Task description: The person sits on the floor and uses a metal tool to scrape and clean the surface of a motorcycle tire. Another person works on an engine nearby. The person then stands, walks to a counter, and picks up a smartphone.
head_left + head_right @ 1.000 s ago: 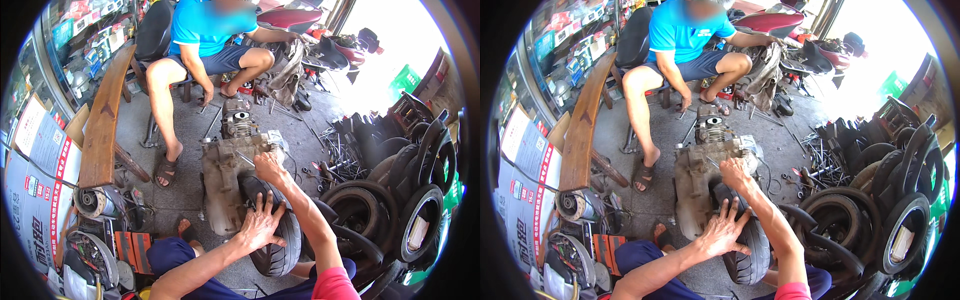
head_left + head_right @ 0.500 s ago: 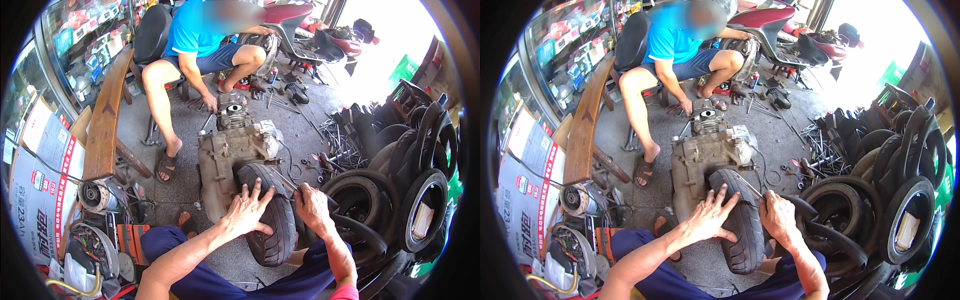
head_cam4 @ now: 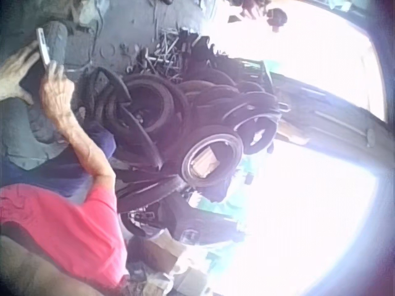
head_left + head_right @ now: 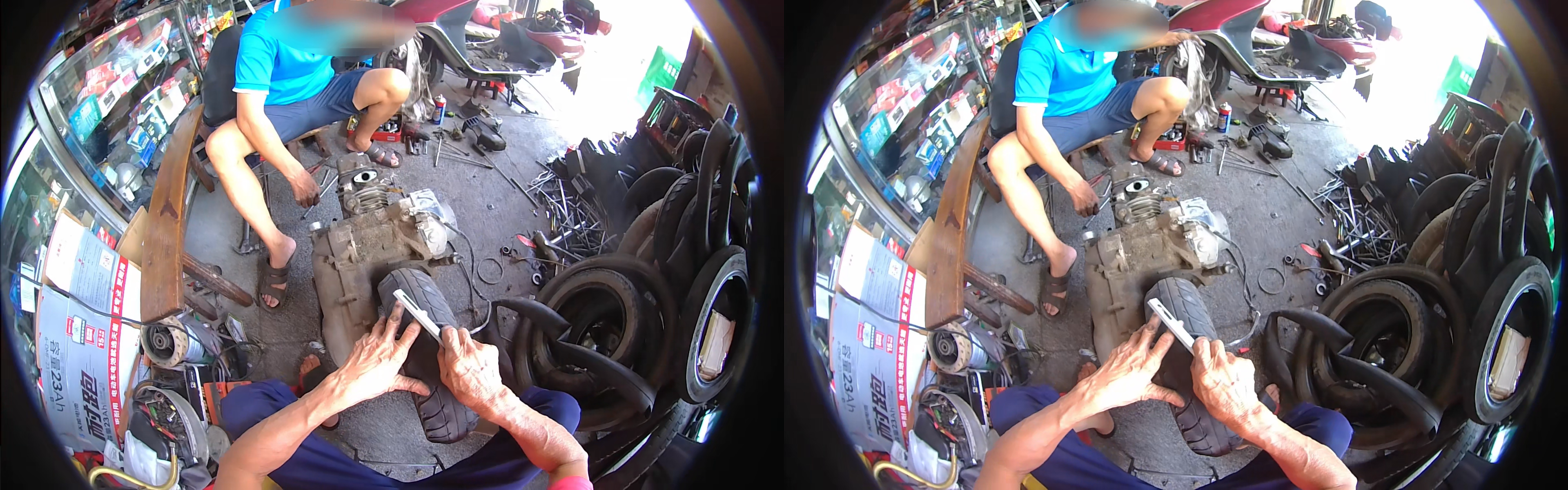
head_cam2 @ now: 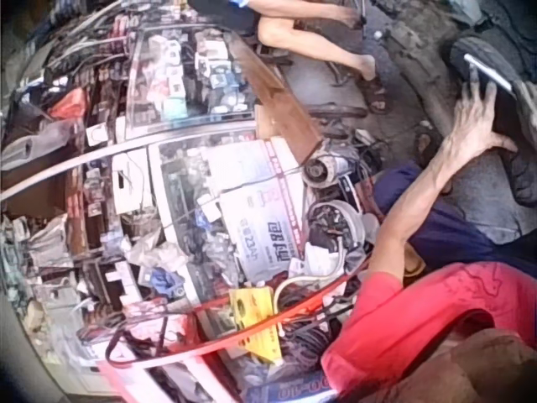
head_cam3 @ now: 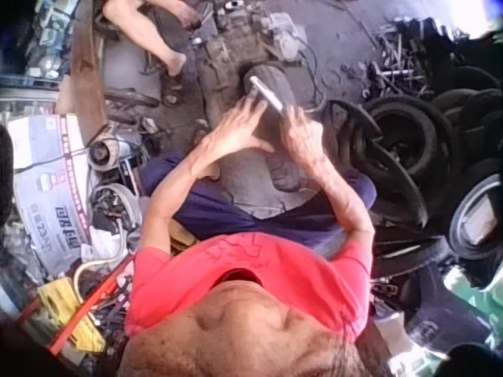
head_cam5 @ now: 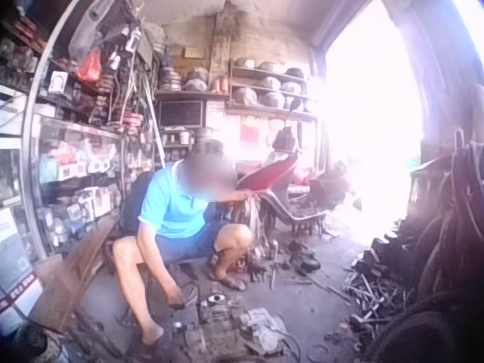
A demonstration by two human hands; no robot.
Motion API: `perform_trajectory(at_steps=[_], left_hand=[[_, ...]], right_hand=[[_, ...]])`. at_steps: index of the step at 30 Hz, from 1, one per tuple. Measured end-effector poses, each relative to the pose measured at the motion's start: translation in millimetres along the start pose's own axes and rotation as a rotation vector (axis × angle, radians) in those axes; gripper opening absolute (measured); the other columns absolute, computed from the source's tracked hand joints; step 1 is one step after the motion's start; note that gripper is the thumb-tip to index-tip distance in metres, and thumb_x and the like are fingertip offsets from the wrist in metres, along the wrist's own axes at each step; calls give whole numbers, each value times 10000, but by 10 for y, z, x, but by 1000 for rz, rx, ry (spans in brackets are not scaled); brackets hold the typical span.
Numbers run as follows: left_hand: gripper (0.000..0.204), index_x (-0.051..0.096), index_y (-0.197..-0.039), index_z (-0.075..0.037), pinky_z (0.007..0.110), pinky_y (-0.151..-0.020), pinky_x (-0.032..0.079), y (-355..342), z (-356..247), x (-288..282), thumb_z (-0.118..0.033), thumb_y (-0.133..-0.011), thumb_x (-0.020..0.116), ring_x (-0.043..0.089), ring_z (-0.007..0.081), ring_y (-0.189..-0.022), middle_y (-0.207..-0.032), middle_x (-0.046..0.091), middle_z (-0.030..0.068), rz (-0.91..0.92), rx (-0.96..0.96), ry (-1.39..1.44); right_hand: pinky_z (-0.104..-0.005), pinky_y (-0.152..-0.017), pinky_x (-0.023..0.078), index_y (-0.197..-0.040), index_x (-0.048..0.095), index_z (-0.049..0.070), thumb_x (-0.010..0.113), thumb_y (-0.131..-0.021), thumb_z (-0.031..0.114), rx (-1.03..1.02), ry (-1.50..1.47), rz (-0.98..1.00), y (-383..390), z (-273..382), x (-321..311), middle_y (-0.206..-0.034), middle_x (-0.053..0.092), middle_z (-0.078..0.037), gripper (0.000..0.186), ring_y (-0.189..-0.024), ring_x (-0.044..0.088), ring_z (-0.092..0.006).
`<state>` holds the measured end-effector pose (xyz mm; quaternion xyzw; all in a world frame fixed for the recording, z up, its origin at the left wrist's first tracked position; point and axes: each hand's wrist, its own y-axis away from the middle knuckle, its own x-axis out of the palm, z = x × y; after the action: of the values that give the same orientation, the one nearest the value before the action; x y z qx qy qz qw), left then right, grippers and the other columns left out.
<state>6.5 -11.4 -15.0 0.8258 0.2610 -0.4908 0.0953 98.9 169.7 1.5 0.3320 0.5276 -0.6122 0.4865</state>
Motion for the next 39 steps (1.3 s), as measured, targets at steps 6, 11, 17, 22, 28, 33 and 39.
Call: perform_trajectory(at_steps=[6,11,17,22,28,33,39], left_hand=[[1147,373,-1405,27,556,-992,474,4,22,47,-689,-611,789,437,574,-1251,-1461,237,429,-14,6,30],[1146,388,-1385,45,551,-988,476,-10,5,30,-689,-602,791,453,570,-1234,-1446,256,433,-17,11,20],[1178,387,-1343,103,551,-987,470,-54,-25,-6,-715,-592,780,489,574,-1183,-1415,298,441,11,10,-19],[1197,386,-1360,112,545,-982,473,-59,-43,-17,-709,-588,788,494,571,-1179,-1420,295,444,48,-19,-33],[1186,414,-1347,123,541,-983,473,-17,-23,9,-707,-589,791,498,558,-1181,-1432,287,440,4,-5,-11],[1186,379,-1377,92,539,-975,479,-18,-22,15,-699,-596,792,500,552,-1174,-1438,281,423,8,-2,-6],[1179,364,-1387,75,538,-967,484,-7,18,57,-690,-601,796,508,548,-1162,-1437,282,418,-24,22,-1]], right_hand=[[-346,-425,487,-1000,534,39,649,-823,125,-29,71,-5,-4,-25,33,-727,551,-73,228,-521,626,-206],[-343,-416,484,-1049,545,17,647,-821,131,-32,98,0,10,-33,58,-734,559,-76,275,-510,624,-200],[-336,-428,500,-1007,526,5,629,-798,115,-13,151,59,-59,32,42,-721,567,-85,258,-519,643,-211],[-336,-428,500,-994,523,2,626,-792,113,-15,161,62,-62,34,34,-715,567,-86,252,-521,647,-213],[-337,-419,493,-1021,530,-2,633,-794,110,-26,138,32,-45,20,42,-710,559,-80,274,-507,638,-208],[-333,-412,484,-1030,537,5,636,-816,118,-35,130,-2,-28,-1,72,-708,555,-73,261,-500,632,-195],[-325,-407,476,-1027,544,12,642,-830,132,-42,168,-1,-24,0,79,-702,549,-62,250,-495,624,-184]])
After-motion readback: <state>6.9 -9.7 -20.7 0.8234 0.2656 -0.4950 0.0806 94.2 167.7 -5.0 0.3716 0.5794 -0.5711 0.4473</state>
